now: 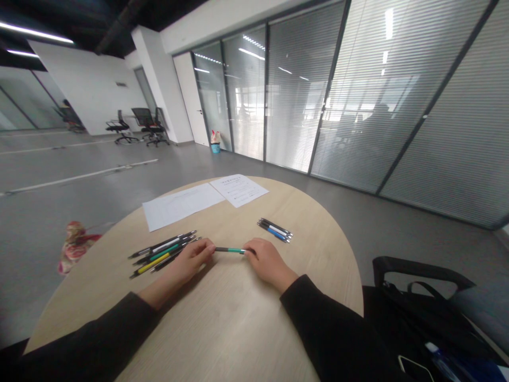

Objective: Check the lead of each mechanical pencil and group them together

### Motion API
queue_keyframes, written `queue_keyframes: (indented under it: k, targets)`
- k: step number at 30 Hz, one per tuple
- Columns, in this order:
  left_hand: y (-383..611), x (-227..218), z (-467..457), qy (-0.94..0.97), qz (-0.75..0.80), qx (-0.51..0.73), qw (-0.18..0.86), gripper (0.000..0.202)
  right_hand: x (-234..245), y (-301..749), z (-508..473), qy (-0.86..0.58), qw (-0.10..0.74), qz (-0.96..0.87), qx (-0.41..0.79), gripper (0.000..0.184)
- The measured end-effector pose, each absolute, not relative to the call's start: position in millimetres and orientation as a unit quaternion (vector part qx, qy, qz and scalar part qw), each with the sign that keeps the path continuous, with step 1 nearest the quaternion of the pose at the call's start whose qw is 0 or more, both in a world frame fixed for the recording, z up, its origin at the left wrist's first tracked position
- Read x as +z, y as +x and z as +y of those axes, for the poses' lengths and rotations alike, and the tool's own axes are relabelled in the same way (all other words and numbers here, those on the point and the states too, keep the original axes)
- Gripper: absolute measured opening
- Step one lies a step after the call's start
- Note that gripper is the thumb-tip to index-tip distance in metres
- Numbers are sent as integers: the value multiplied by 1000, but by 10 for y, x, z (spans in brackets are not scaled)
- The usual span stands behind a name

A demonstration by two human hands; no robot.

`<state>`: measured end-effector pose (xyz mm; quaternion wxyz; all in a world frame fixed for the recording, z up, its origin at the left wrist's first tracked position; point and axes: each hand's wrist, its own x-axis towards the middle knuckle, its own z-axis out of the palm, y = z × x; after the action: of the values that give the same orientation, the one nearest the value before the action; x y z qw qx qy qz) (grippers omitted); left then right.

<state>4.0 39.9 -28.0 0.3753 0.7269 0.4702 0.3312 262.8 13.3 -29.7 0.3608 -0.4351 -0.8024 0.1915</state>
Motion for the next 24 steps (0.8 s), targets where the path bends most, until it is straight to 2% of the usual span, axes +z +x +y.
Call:
queue_keyframes:
  k: [4, 11, 24]
  targets:
    - [42, -291, 405, 717, 431, 360, 413, 33, -284, 2650, 147, -441, 371, -793, 198, 12]
    - [8, -336, 416, 711, 418, 379, 420, 24, -262, 2662, 147, -454, 377, -781, 205, 13]
    - [51, -61, 303, 773, 453, 350, 274, 17, -265, 2664, 158, -469, 377, -772, 203, 13]
